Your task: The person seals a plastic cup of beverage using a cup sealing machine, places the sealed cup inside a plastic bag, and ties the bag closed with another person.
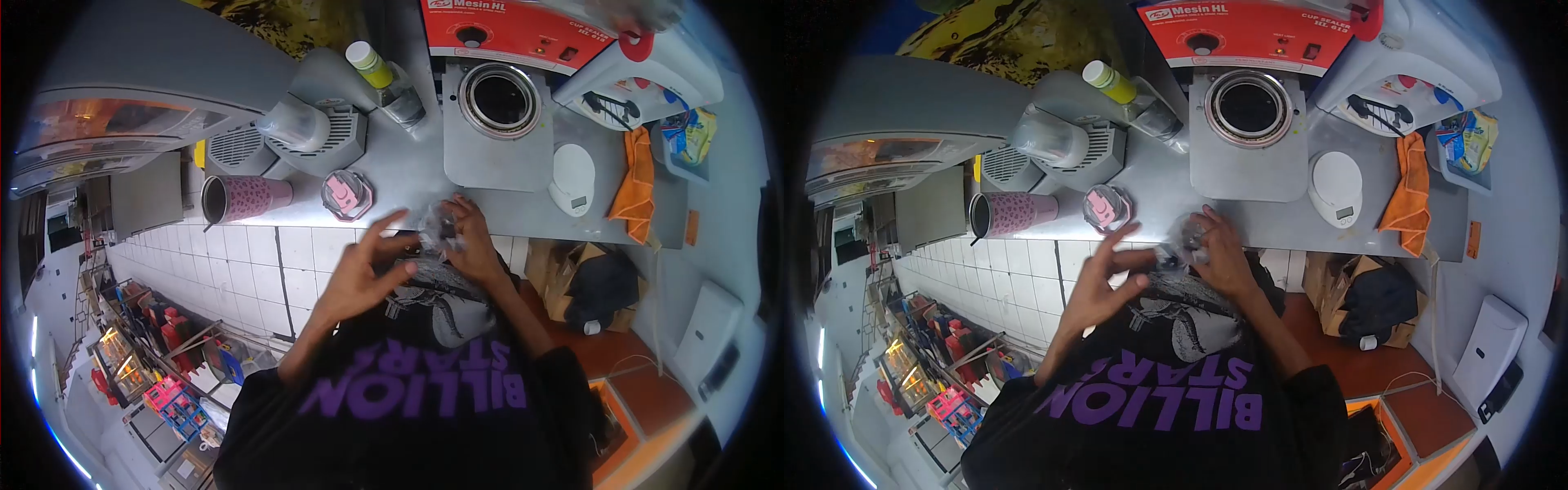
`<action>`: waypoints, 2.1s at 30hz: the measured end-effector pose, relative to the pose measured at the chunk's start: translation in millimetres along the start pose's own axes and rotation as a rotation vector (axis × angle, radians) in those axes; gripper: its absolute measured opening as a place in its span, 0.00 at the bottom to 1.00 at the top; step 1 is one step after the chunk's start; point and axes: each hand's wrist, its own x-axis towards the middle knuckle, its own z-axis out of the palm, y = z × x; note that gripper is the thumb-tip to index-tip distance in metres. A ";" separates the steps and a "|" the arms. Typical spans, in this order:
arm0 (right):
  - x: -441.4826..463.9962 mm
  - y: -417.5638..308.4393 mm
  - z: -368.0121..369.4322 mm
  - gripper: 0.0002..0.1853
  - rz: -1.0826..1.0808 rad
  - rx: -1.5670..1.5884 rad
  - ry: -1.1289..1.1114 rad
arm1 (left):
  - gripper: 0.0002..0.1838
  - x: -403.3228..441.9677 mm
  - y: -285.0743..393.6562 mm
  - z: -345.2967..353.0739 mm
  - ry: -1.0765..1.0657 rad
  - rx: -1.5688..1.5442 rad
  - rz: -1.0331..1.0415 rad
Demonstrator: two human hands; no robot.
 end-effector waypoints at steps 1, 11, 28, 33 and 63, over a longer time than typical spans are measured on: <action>1.0 3.2 2.7 0.15 -0.098 0.012 0.071 | 0.45 3.5 -9.4 -6.5 0.050 -0.016 -0.065; 19.7 -21.7 9.1 0.09 -0.006 0.235 0.043 | 0.59 77.1 -117.5 34.0 -0.030 0.183 0.138; 148.5 -138.3 -9.4 0.27 -0.343 -0.313 -0.215 | 0.29 112.0 -160.5 33.8 0.599 -0.095 0.533; 222.9 -114.7 90.5 0.34 -0.118 0.067 -0.235 | 0.28 104.1 -163.7 21.8 0.559 0.500 0.548; 278.0 -111.9 128.7 0.35 -0.119 0.009 -0.121 | 0.35 110.6 -183.9 -128.7 1.054 0.090 0.274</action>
